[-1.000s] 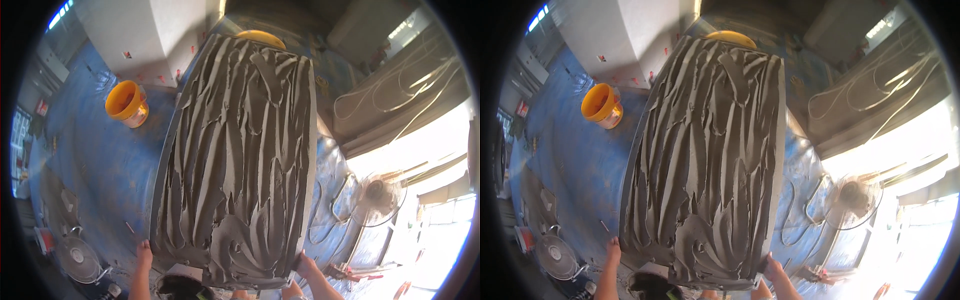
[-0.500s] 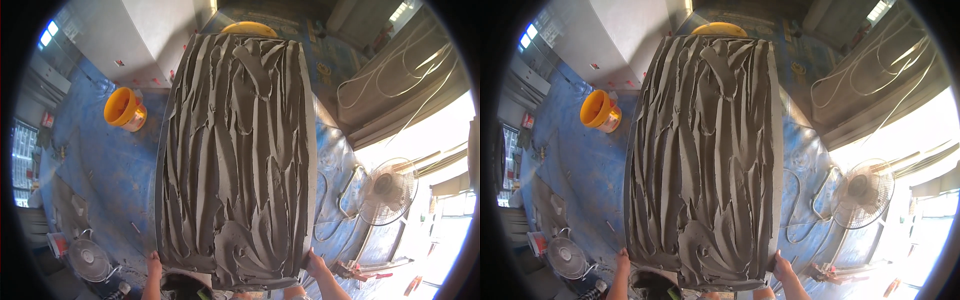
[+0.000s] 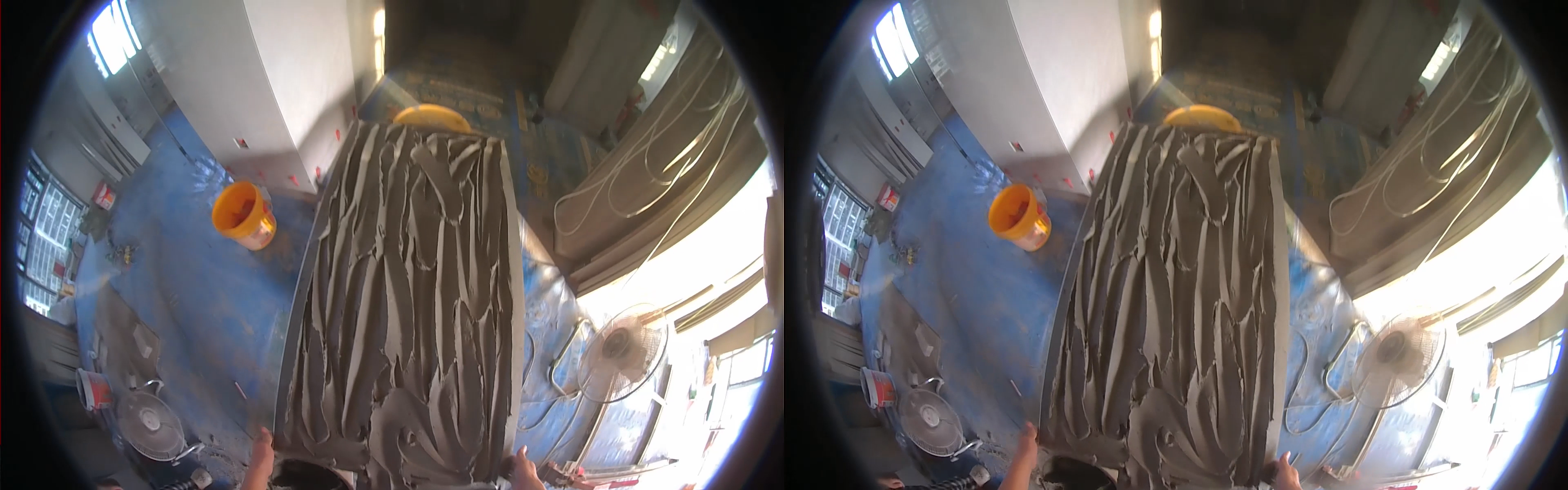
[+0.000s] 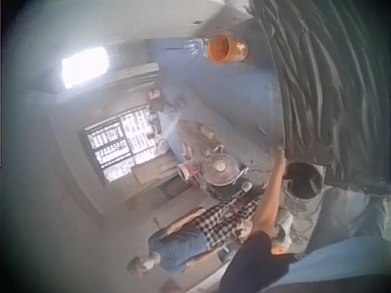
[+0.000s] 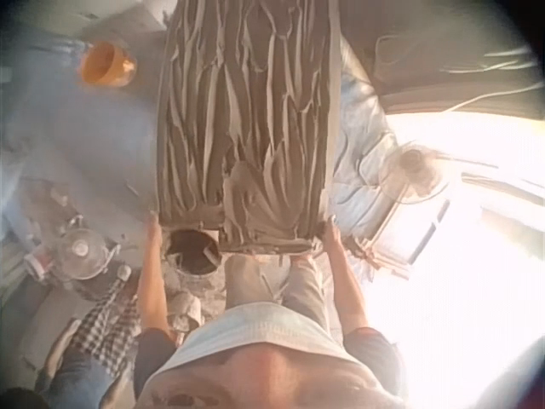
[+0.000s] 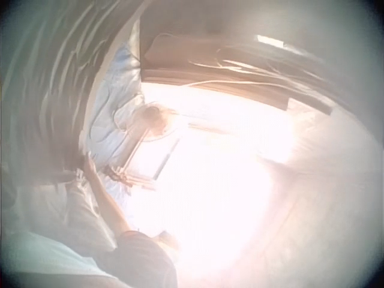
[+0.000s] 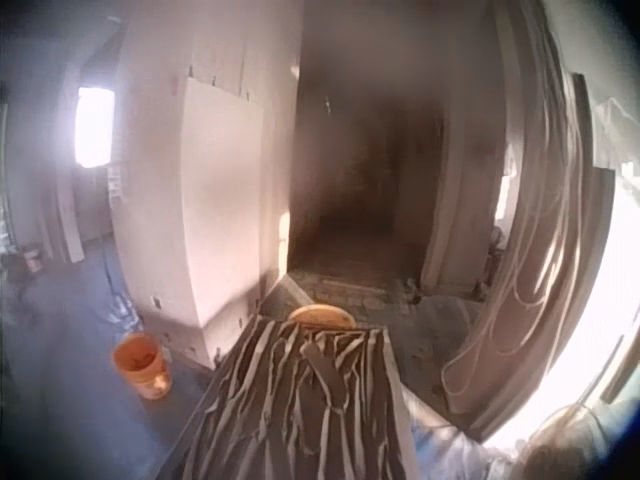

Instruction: The person applies mortar to a large tile using a trowel, spreading it evenly across the surface before lifting the tile and placing it onto a wall.

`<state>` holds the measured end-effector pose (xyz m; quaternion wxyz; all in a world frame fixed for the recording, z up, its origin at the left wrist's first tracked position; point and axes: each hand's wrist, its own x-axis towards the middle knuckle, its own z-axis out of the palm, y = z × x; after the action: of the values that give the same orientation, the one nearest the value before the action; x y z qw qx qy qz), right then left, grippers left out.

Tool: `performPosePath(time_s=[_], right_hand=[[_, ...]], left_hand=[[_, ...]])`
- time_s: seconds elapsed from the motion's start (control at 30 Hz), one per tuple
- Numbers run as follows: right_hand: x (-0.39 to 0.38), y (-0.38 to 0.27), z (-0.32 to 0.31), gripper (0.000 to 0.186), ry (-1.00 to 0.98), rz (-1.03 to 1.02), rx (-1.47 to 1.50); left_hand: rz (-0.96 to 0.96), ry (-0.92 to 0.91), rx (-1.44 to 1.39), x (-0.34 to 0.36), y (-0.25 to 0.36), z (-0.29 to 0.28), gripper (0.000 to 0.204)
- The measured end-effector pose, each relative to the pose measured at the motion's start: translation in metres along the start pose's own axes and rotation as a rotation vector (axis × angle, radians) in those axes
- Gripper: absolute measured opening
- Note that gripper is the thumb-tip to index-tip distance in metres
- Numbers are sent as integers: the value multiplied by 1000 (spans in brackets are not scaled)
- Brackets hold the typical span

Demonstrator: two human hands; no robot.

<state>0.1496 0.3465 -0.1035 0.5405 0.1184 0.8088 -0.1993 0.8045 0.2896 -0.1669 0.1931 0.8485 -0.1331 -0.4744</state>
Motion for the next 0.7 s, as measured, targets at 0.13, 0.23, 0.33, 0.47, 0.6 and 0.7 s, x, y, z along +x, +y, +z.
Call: performPosePath(time_s=[0.13,0.23,0.33,0.47,0.6,0.7], right_hand=[[-57,-8,-40,70,-305,-129,41],[-172,-75,-131,61,-355,-300,152],[-261,-155,-149,44,-255,-401,184],[-382,-250,-149,46,-316,-812,163],[-453,-345,-152,42,-495,-977,355],[-480,-403,-155,39,-701,-1003,497]], left_hand=[[353,26,-279,-34,8,-124,48],[384,-157,-208,-122,94,-86,40],[770,-282,-235,-272,271,-116,66],[861,-227,-560,-376,427,-133,63],[1073,-357,-716,-399,526,-121,61],[1235,-413,-760,-409,585,-119,56]])
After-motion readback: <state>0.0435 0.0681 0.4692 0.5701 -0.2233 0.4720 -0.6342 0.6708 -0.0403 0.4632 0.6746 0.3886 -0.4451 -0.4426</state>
